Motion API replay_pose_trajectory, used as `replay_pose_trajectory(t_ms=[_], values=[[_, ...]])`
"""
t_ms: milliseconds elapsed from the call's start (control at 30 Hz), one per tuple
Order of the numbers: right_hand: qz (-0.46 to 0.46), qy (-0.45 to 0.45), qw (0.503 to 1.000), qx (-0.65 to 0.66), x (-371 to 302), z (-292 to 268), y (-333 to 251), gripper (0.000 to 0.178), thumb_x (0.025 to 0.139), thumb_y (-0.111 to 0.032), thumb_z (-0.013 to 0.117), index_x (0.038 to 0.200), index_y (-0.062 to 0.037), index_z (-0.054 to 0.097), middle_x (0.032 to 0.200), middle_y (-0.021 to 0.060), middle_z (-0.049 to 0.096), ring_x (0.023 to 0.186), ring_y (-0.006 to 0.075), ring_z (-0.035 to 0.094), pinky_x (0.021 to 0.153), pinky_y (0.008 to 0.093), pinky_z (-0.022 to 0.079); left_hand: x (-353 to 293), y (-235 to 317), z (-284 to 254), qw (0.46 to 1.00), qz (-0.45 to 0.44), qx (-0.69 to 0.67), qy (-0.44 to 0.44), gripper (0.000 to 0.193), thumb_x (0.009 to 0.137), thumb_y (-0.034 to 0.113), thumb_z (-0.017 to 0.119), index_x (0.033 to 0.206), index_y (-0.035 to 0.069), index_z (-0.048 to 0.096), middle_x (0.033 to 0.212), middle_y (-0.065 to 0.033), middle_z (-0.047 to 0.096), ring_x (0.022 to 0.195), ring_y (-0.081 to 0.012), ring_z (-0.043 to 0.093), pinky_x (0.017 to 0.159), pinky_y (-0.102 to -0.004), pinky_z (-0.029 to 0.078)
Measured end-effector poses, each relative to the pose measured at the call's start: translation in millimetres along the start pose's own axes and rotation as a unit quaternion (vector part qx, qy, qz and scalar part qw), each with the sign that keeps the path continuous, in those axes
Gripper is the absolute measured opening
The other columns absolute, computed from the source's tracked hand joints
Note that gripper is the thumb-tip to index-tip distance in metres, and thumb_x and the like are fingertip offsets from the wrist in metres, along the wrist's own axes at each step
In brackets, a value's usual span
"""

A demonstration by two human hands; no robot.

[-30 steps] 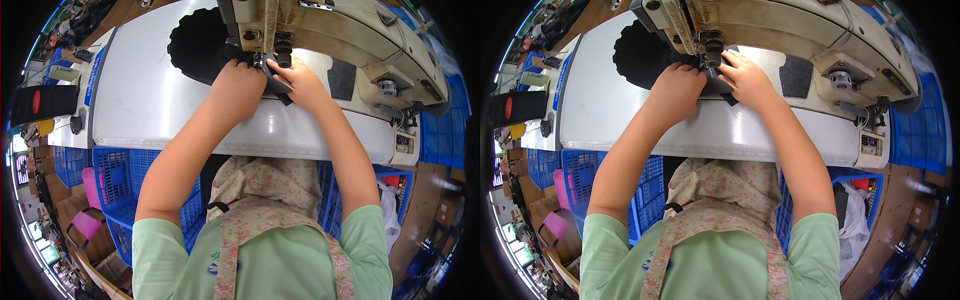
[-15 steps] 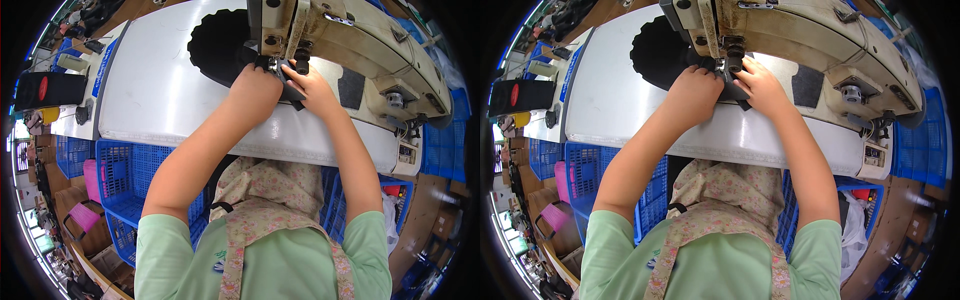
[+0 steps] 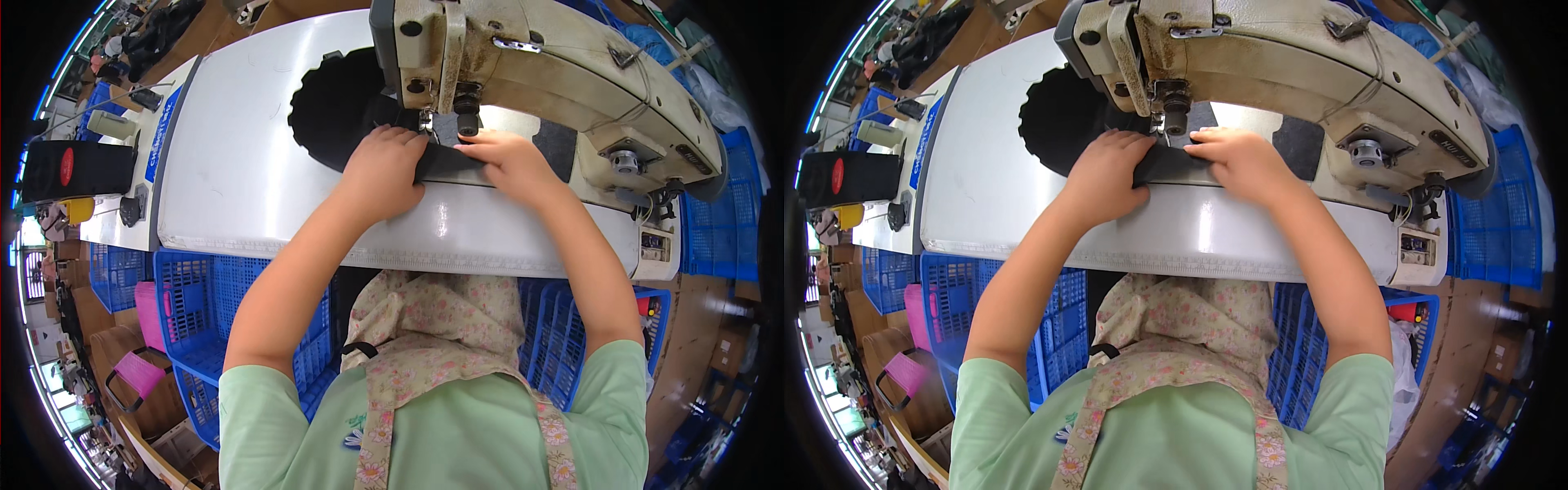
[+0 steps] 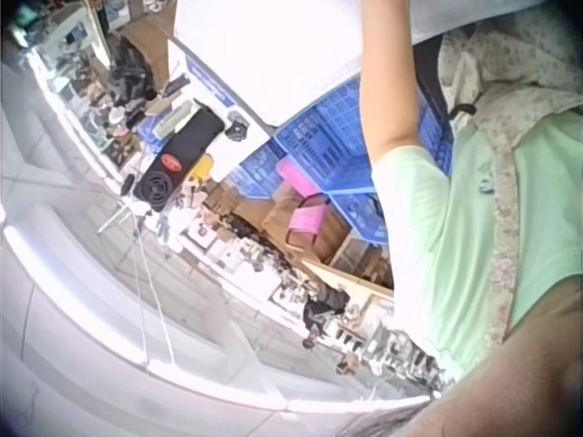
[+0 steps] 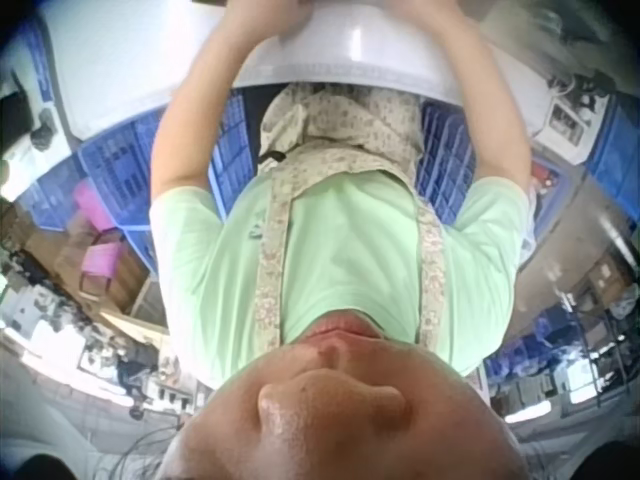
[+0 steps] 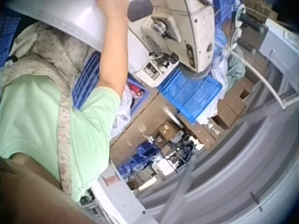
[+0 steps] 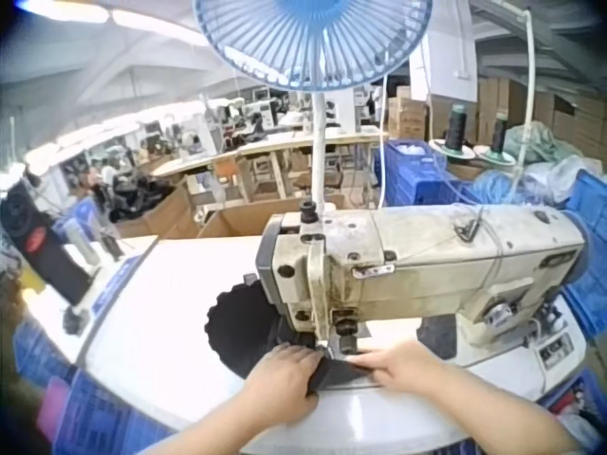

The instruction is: The person retrieves shoe parts from crates, aligns the fabric pieces on the table, and stitches them together using a sewing machine.

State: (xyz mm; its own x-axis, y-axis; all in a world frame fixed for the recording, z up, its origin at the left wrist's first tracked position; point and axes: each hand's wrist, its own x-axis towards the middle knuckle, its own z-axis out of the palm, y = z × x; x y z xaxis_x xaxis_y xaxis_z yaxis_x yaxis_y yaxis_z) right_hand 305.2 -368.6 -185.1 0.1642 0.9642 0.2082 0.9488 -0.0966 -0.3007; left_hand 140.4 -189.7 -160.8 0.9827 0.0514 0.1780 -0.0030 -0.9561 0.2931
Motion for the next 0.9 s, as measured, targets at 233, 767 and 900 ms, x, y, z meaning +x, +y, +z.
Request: replay_pose_trajectory(t_ms=[233, 767, 900], values=[[0.357, -0.077, 0.878, 0.310, 27.5, -34.7, 3.7, 0.032, 0.074, -0.016, 0.056, 0.101, -0.0068, 0.070, 0.082, 0.0058, 0.066, 0.074, 0.0160, 0.059, 0.071, 0.0302, 0.047, -13.2, 12.7, 20.5, 0.998, -0.004, 0.022, 0.063, 0.063, 0.062, 0.010, 0.067, 0.122, -0.003, 0.050, 0.124, -0.0193, 0.055, 0.122, -0.0348, 0.048, 0.109, -0.0442, 0.033], [0.052, 0.162, 0.975, 0.144, 2.8, 28.5, -16.2, 0.026, 0.071, -0.006, 0.056, 0.092, -0.0055, 0.071, 0.100, 0.0109, 0.069, 0.097, 0.0281, 0.064, 0.090, 0.0381, 0.049, -11.6, 11.2, 25.9, 0.990, 0.025, 0.136, 0.039, 0.054, 0.066, 0.004, 0.059, 0.119, -0.006, 0.054, 0.124, -0.0199, 0.056, 0.123, -0.0316, 0.049, 0.108, -0.0423, 0.034], [0.032, 0.168, 0.978, 0.117, 2.0, 33.4, -29.6, 0.028, 0.069, -0.004, 0.057, 0.094, -0.0042, 0.070, 0.101, 0.0111, 0.069, 0.100, 0.0277, 0.063, 0.093, 0.0415, 0.047, -13.9, -1.4, 20.1, 0.988, 0.061, 0.142, 0.028, 0.055, 0.065, 0.003, 0.060, 0.119, -0.004, 0.055, 0.125, -0.0195, 0.056, 0.124, -0.0319, 0.049, 0.109, -0.0420, 0.033]])
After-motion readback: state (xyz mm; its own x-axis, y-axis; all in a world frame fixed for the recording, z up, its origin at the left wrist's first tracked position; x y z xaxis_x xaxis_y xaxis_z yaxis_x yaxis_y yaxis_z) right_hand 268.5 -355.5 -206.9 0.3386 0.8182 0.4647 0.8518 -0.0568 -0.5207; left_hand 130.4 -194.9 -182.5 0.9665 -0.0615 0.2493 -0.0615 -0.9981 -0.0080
